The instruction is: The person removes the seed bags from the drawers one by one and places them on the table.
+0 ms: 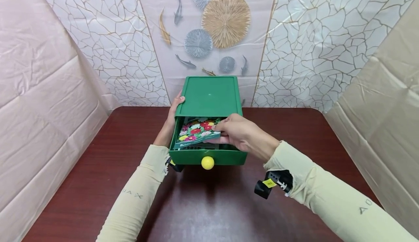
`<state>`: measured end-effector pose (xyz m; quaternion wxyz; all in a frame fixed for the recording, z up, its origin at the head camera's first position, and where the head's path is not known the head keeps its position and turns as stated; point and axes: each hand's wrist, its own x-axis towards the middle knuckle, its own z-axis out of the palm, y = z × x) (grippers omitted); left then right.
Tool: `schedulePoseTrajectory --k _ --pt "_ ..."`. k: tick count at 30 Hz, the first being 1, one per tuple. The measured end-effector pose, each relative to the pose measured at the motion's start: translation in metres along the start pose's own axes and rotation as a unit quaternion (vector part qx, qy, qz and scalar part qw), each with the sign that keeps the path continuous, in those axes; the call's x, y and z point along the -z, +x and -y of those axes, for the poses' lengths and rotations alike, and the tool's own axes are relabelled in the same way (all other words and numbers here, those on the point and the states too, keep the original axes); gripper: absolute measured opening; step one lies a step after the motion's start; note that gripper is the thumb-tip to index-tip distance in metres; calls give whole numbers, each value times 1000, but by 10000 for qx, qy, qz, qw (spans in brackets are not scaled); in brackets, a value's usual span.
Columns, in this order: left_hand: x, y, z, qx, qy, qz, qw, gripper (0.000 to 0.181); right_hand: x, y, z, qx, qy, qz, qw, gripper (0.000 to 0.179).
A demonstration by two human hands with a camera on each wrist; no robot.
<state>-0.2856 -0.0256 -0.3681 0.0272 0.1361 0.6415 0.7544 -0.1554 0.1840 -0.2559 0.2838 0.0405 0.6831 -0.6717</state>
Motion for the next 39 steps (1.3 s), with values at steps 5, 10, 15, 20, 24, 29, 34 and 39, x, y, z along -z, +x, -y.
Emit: schedulePoseTrajectory --k 5,10,15,20,24,29,34,39 --pt "0 1 3 88 -91 30 9999 91 6 -12 0 54 160 97 9998 50" --pt "-6 -2 9 148 -135 116 9997 91 16 -29 -9 121 135 182 9997 57" --pt "-11 -5 12 144 -35 114 9998 90 24 -47 -22 214 134 298 9992 60" --pt "-11 -9 11 165 139 49 9998 94 26 -62 -31 408 -7 395 9984 59" --pt "-9 -8 11 141 114 36 9998 92 29 -72 -35 592 -48 445 9972 54" --pt "-8 -6 6 66 90 2 9999 88 33 -83 -41 755 -54 473 9960 47" --pt "-3 -4 3 -4 99 10 10000 88 39 -93 -47 1152 -83 402 9925 30" --pt "2 -1 -1 -55 105 6 9999 88 50 -101 -54 1688 -63 266 9853 23"
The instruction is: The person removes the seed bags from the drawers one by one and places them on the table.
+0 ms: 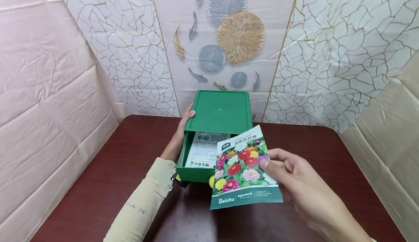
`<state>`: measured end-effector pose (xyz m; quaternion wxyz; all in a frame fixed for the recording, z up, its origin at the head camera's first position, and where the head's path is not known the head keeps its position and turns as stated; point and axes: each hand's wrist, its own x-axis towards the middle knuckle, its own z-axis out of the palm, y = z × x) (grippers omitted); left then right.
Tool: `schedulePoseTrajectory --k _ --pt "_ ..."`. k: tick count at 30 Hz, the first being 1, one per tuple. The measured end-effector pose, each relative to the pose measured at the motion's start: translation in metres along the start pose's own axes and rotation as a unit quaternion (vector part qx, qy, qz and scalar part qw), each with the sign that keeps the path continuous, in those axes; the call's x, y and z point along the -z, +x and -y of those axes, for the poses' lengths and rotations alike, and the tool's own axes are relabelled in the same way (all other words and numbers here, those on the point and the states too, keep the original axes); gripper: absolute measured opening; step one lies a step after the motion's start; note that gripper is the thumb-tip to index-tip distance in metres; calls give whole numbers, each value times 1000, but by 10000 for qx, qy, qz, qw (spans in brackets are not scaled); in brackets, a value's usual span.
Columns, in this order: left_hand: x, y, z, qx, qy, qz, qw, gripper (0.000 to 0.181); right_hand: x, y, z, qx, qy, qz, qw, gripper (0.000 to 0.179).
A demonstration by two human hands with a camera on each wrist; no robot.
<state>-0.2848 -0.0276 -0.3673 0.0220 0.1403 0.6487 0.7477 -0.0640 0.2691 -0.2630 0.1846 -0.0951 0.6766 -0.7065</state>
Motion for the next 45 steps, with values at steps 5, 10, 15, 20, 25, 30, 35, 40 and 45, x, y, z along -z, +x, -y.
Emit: schedulePoseTrajectory --k 5,10,15,20,25,30,35,40,45 --pt "0 -3 -2 -53 -82 3 10000 87 11 -16 -4 190 59 -532 9984 28" --pt "0 -2 -2 -73 -89 27 9999 87 24 -27 -8 261 109 -1377 9901 30" --pt "-1 -1 0 -84 -80 20 9999 88 44 -27 -21 431 91 -1924 9803 29" --pt "-3 -2 1 -81 -149 19 9999 87 67 -26 -38 455 1141 -1987 9723 29" --pt "-4 0 2 -156 -213 58 9996 87 80 -22 -52 469 1875 -2239 9553 28" --pt "0 0 1 -206 -272 132 9993 90 87 -7 -67 430 1932 -2248 9541 29" --pt "4 -1 -1 -270 -216 160 9993 89 94 13 -86 -64 1646 -2315 9588 23" --pt "5 2 -5 -417 -325 40 9986 87 100 36 -101 -669 1152 -2205 9662 14" --pt "-3 0 1 -259 -288 150 9991 87 106 40 -121 -893 736 -2140 9700 15"
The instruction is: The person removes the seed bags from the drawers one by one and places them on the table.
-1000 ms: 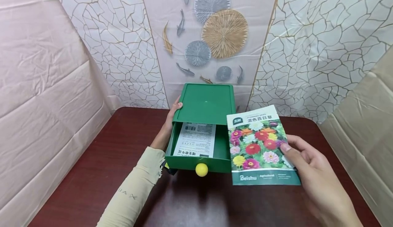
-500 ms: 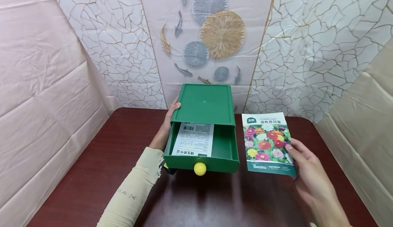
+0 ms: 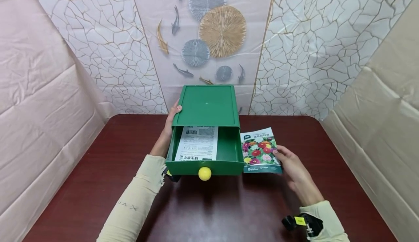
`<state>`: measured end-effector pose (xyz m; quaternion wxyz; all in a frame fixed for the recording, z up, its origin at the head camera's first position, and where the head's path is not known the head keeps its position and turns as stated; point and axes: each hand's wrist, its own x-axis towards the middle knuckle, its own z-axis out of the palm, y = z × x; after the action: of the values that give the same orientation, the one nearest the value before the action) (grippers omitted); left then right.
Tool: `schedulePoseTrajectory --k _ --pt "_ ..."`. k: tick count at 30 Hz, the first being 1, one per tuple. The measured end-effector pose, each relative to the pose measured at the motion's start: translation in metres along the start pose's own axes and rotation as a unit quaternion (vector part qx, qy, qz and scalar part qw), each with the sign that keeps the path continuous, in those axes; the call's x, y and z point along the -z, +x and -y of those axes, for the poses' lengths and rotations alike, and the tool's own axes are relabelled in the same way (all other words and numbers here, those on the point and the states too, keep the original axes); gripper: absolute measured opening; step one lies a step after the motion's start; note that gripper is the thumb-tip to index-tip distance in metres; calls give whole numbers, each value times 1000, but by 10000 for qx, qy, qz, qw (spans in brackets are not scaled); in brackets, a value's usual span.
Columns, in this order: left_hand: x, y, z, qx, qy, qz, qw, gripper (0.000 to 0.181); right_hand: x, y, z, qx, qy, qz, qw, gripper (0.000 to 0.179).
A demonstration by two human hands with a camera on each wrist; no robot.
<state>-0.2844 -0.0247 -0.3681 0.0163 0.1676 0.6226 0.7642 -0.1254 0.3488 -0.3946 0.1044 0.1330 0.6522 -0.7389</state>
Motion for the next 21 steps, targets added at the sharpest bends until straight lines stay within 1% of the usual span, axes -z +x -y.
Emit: schedulePoseTrajectory --k 2,5,8,10,11,13,14,15,18,21 --pt "1 0 1 44 -2 -35 10000 87 -1 6 -5 -29 -233 37 9997 18" --pt "0 0 3 48 9 -40 10000 88 -2 12 -10 -108 -750 54 9971 39" --pt "-1 1 4 66 54 -27 10000 88 -2 14 -11 -181 -1344 21 9908 57" --pt "-2 2 4 40 30 8 10000 88 -1 17 -13 -225 -1700 -24 9852 59" --pt "-2 3 5 31 10 30 10000 88 0 18 -13 -229 -1943 -63 9807 59" --pt "-2 2 5 22 7 28 10000 88 0 20 -16 -196 -2559 -165 9664 60" --pt "-2 2 5 26 -2 20 10000 89 -1 21 -17 -159 -2887 -209 9571 61" --pt "-1 1 5 49 22 13 10000 89 -1 22 -19 -91 -3249 -281 9453 63" --pt "0 -2 4 88 115 -45 9999 89 -5 23 -24 323 -4208 -610 9045 66" --pt "1 -2 2 60 121 -74 9999 88 -11 21 -29 833 -4678 -1015 8740 64"
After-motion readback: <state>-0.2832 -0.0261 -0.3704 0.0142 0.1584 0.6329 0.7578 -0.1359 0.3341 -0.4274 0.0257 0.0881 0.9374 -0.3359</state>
